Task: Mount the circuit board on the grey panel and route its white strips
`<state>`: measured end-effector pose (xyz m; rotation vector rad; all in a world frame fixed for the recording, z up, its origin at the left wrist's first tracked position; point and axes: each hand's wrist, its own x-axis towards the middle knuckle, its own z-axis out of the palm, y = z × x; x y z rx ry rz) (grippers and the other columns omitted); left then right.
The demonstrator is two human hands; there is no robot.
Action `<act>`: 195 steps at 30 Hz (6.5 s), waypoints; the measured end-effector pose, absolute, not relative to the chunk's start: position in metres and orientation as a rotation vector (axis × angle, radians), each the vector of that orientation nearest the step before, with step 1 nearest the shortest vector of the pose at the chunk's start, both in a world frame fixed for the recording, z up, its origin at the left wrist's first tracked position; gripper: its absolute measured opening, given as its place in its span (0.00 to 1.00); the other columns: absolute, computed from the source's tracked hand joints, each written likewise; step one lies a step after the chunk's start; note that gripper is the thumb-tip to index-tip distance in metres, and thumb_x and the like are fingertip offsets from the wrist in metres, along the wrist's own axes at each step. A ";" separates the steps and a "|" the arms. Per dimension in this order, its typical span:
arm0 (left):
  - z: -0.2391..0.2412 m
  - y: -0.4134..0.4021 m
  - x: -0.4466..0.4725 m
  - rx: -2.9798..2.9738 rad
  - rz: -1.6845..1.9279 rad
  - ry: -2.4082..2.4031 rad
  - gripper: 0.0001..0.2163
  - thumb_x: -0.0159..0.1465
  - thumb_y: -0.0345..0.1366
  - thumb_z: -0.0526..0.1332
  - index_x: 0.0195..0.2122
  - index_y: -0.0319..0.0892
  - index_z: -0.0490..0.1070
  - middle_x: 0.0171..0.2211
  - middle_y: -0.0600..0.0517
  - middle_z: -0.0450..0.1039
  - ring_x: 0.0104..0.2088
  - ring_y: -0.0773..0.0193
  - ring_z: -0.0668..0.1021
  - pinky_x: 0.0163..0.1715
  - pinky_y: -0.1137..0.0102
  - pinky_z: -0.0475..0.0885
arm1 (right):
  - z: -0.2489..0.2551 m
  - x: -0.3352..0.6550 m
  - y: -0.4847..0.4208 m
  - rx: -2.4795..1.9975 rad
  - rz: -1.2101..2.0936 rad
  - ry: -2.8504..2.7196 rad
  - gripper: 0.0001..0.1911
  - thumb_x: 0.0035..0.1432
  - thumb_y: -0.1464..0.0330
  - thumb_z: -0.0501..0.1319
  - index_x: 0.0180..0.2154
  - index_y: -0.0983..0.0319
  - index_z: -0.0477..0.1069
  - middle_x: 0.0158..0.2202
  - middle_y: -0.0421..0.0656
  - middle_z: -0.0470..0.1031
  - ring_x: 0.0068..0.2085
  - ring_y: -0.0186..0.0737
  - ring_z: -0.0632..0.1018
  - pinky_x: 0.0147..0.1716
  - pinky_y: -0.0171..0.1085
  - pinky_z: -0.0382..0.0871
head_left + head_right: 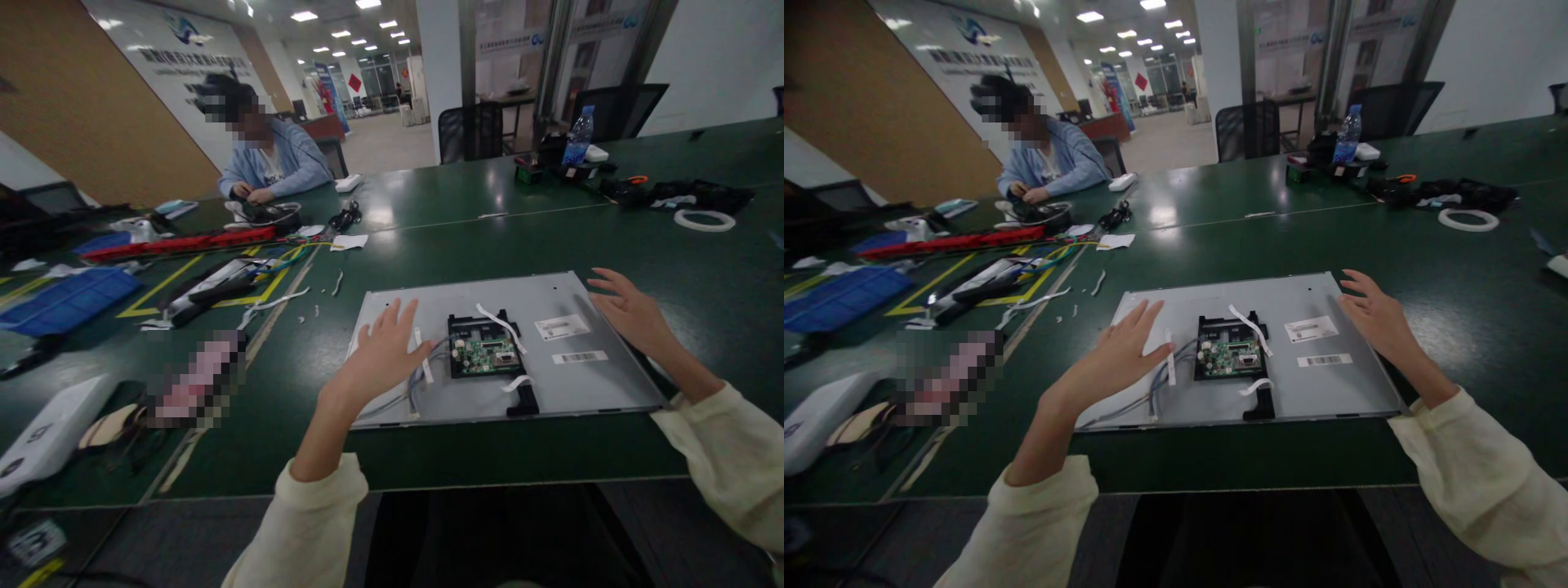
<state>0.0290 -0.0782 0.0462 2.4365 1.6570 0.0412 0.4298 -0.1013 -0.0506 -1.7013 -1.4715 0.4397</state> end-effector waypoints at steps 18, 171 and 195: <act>0.008 -0.044 0.080 2.592 -0.028 0.831 0.44 0.56 0.61 0.57 0.68 0.47 0.42 0.69 0.42 0.37 0.68 0.43 0.45 0.62 0.46 0.47 | -0.050 0.426 -0.099 -1.746 0.416 -1.484 0.26 0.58 0.56 0.56 0.57 0.54 0.64 0.55 0.46 0.71 0.50 0.53 0.76 0.48 0.52 0.74; -0.015 -0.023 0.097 2.604 0.740 1.215 0.19 0.65 0.34 0.53 0.58 0.40 0.61 0.49 0.44 0.73 0.50 0.56 0.73 0.53 0.60 0.66 | -0.048 0.324 -0.078 -1.511 0.641 -1.652 0.44 0.55 0.60 0.62 0.67 0.55 0.41 0.52 0.50 0.73 0.49 0.50 0.75 0.50 0.52 0.67; -0.022 -0.013 0.095 2.505 0.457 1.139 0.25 0.65 0.37 0.57 0.62 0.38 0.54 0.54 0.44 0.71 0.54 0.54 0.73 0.54 0.59 0.66 | -0.048 0.322 -0.082 -1.488 0.498 -1.821 0.40 0.56 0.65 0.60 0.66 0.58 0.46 0.38 0.44 0.78 0.39 0.45 0.78 0.44 0.47 0.71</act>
